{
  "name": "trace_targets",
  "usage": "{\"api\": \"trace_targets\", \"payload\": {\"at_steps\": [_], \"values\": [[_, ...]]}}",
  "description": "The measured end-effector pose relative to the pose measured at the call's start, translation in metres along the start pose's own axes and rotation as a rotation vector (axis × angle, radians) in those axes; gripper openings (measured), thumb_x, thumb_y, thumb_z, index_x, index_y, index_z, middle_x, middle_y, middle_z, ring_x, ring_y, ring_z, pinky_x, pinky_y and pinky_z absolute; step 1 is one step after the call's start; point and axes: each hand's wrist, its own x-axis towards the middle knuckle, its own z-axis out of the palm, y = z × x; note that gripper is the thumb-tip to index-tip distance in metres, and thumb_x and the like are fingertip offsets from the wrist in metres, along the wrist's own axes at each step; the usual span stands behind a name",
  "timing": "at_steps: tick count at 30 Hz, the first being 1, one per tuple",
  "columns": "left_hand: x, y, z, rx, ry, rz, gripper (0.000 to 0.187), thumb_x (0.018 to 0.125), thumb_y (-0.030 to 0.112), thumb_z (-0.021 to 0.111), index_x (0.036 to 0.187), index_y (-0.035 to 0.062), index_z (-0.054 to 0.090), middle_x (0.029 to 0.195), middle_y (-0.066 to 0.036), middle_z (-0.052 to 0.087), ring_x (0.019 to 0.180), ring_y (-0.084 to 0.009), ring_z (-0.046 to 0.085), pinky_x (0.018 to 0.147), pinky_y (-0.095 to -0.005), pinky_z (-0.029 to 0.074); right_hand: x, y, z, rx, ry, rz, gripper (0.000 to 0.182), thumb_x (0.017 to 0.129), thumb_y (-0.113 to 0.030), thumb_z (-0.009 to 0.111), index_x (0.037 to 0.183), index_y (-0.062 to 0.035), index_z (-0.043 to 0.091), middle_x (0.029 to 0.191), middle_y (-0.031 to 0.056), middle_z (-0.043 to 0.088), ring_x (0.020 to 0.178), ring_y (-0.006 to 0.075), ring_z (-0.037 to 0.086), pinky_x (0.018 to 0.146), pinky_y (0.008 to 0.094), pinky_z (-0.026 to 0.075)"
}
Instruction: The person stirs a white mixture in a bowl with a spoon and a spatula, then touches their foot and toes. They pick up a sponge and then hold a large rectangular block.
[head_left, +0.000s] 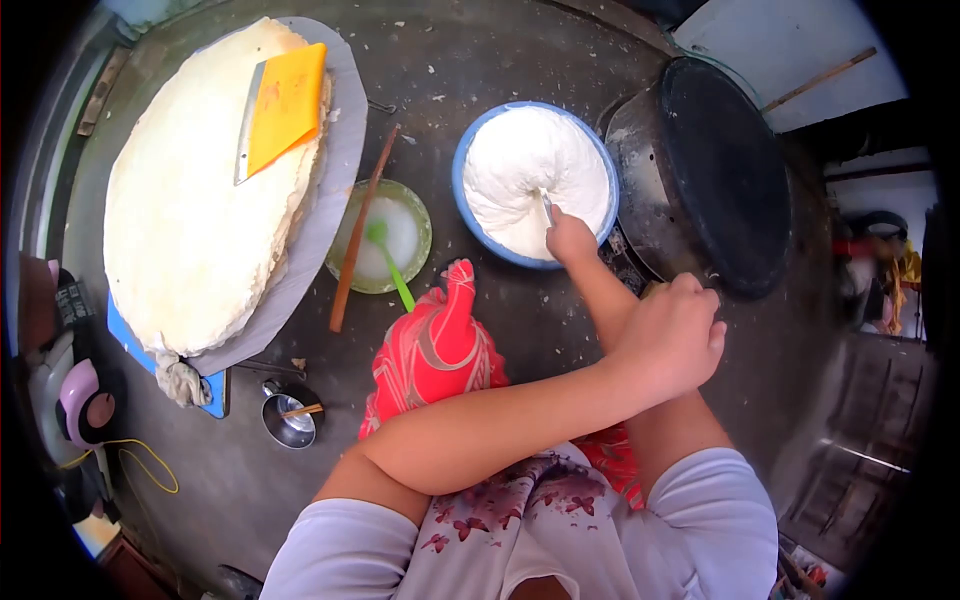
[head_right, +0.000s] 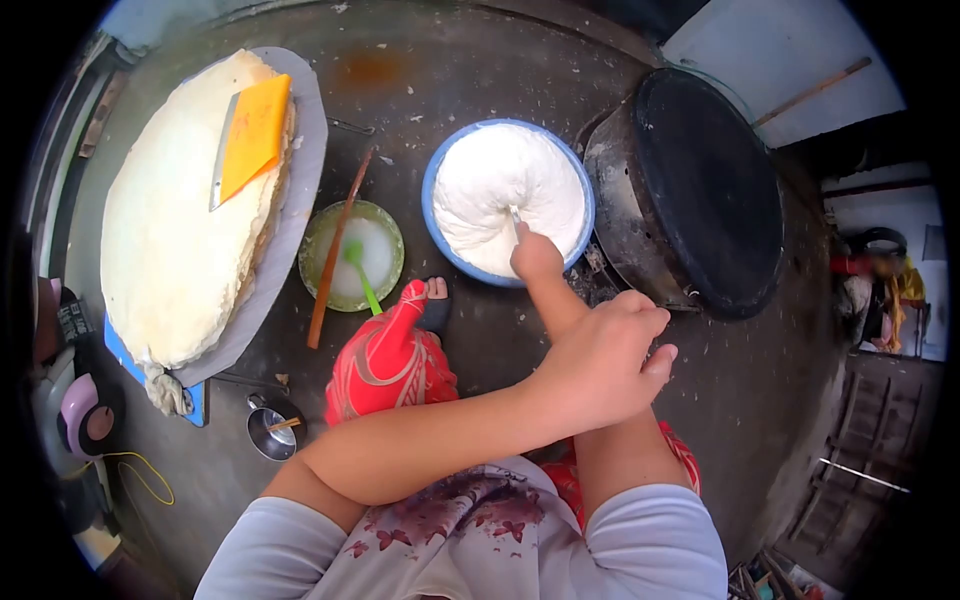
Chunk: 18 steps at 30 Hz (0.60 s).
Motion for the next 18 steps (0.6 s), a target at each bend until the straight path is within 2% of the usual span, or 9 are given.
{"api": "trace_targets", "payload": {"at_steps": [2,3,5,8,10,11,13,14,18], "values": [[0.003,0.001,-0.003,0.029,0.001,0.006,0.019,0.078,0.012,0.058,0.081,-0.0068,0.057,0.091,-0.023,0.055,0.083,-0.0388,0.056,0.075,-0.0422,0.045,0.016,0.009,-0.015,0.807,-0.209,0.233,0.028,0.083,-0.013,0.049,0.106,0.0023,0.053,0.064,0.0131,0.058,0.047,0.0236,0.055,0.04,0.0367,0.042],[0.003,0.002,-0.002,0.045,-0.008,0.009,0.019,0.078,0.013,0.057,0.079,-0.0064,0.056,0.091,-0.023,0.055,0.083,-0.0389,0.057,0.075,-0.0426,0.045,0.017,0.013,-0.047,1.122,-0.361,0.4,0.016,0.082,-0.013,0.054,0.087,0.0019,0.054,0.052,0.0049,0.047,0.035,0.0137,0.039,0.032,0.0307,0.028],[0.002,0.004,-0.001,0.02,0.005,0.015,0.018,0.078,0.013,0.057,0.076,-0.0047,0.056,0.087,-0.023,0.055,0.08,-0.0389,0.057,0.074,-0.0439,0.045,-0.008,0.022,-0.101,1.118,-0.423,0.384,0.015,0.082,-0.013,0.054,0.073,-0.0027,0.049,0.05,0.0028,0.043,0.035,0.0107,0.035,0.031,0.0305,0.025],[0.002,0.004,0.0,-0.003,0.004,0.023,0.014,0.077,0.013,0.057,0.075,-0.0015,0.057,0.081,-0.02,0.055,0.077,-0.0382,0.057,0.071,-0.0452,0.045,-0.054,0.043,-0.138,0.85,-0.406,0.203,0.015,0.083,-0.013,0.055,0.086,0.002,0.057,0.056,0.005,0.05,0.04,0.0102,0.042,0.035,0.0285,0.032],[-0.001,0.008,-0.002,-0.009,-0.006,0.001,0.014,0.077,0.012,0.057,0.075,-0.0018,0.057,0.082,-0.02,0.055,0.076,-0.0381,0.057,0.071,-0.0449,0.045,-0.075,0.064,-0.136,0.629,-0.279,-0.082,0.027,0.082,-0.012,0.056,0.106,0.0018,0.058,0.068,0.0114,0.061,0.055,0.021,0.058,0.049,0.0334,0.044],[-0.003,0.009,-0.003,-0.008,-0.023,-0.023,0.014,0.077,0.012,0.057,0.075,-0.0021,0.057,0.082,-0.02,0.055,0.075,-0.038,0.057,0.071,-0.0446,0.046,-0.084,0.072,-0.131,0.623,-0.288,-0.082,0.027,0.082,-0.012,0.056,0.106,0.0018,0.058,0.068,0.0114,0.061,0.055,0.021,0.058,0.049,0.0334,0.044],[-0.009,0.011,-0.005,-0.024,-0.021,0.004,0.014,0.077,0.012,0.057,0.075,-0.0025,0.056,0.083,-0.021,0.054,0.076,-0.0378,0.057,0.07,-0.0443,0.046,-0.099,0.072,-0.123,0.112,-0.147,-0.363,0.042,0.081,-0.016,0.06,0.122,-0.0068,0.052,0.085,0.0142,0.066,0.073,0.0287,0.062,0.066,0.0359,0.047],[-0.011,0.011,-0.006,-0.033,-0.021,0.039,0.015,0.077,0.012,0.057,0.076,-0.0029,0.056,0.083,-0.021,0.054,0.077,-0.0377,0.056,0.07,-0.044,0.046,-0.103,0.058,-0.124,0.018,-0.278,-0.227,0.039,0.08,-0.016,0.06,0.118,-0.0091,0.056,0.094,0.017,0.063,0.089,0.0356,0.059,0.079,0.0401,0.045],[-0.011,0.007,-0.004,-0.019,0.011,0.039,0.016,0.076,0.011,0.057,0.076,-0.0051,0.055,0.086,-0.023,0.054,0.081,-0.0375,0.056,0.073,-0.0433,0.046,-0.062,0.027,-0.034,-0.061,-0.345,-0.08,0.033,0.081,-0.016,0.052,0.113,-0.0094,0.057,0.099,0.0181,0.062,0.095,0.0333,0.058,0.081,0.0406,0.046]]}}
